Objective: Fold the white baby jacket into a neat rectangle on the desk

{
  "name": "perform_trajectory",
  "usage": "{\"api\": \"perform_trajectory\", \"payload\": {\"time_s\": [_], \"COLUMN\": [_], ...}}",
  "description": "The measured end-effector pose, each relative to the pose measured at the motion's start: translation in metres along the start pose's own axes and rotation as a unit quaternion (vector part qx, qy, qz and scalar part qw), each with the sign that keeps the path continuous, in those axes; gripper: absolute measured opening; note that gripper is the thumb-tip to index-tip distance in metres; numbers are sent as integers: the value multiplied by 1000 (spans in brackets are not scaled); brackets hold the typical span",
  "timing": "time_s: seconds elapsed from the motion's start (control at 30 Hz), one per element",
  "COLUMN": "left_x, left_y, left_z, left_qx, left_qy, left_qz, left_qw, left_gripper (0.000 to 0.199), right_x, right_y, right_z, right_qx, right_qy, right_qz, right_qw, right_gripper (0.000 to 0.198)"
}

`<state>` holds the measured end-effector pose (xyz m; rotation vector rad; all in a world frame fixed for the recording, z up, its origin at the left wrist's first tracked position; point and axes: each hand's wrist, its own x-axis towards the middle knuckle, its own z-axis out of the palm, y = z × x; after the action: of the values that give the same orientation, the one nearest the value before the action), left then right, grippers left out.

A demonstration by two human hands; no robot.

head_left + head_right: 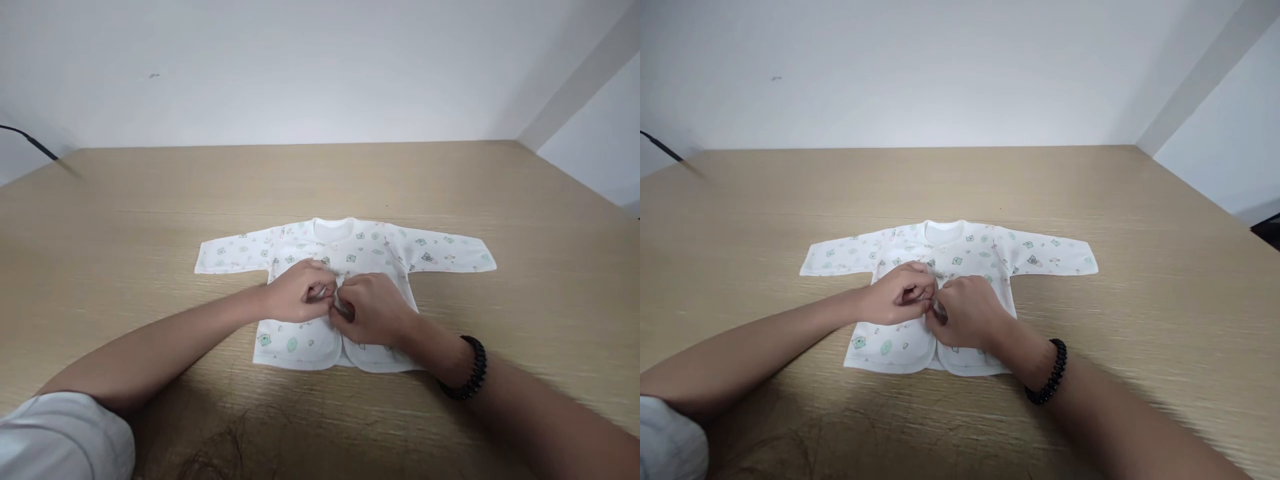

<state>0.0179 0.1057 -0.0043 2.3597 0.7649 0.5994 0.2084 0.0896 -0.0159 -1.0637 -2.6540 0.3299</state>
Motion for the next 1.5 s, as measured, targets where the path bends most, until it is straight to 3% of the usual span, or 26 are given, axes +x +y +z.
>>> {"api": "perform_trajectory", "payload": {"time_s": [0.1, 0.33, 0.67, 0.93, 1.17, 1.5], "left_x": [-1, -2, -2, 0, 0, -1], "left_y": [0, -3, -8, -9, -9, -8], "left_z": [1, 7, 10, 5, 4, 4], "left_qx": [11, 6, -40, -72, -59, -61], "left_qy": [-9, 13, 28, -3, -1, 4], "left_qz": [3, -32, -60, -72, -64, -71], "left_qw": [1000, 999, 997, 995, 996, 996], "left_gripper": [14, 11, 14, 19, 9, 9], "right_x": [0, -2, -1, 0, 0, 1], "right_y": [6, 25, 30, 33, 35, 33], "right_z": [-2, -9, -13, -14, -12, -13], "right_qx": [18, 112, 182, 248, 233, 219], "right_qy": [4, -6, -19, -26, -15, 3], "right_qz": [-2, -81, -59, -55, -55, -63], "right_qw": [1000, 990, 981, 967, 971, 974], "right_gripper": [27, 17, 6, 10, 10, 3]}}
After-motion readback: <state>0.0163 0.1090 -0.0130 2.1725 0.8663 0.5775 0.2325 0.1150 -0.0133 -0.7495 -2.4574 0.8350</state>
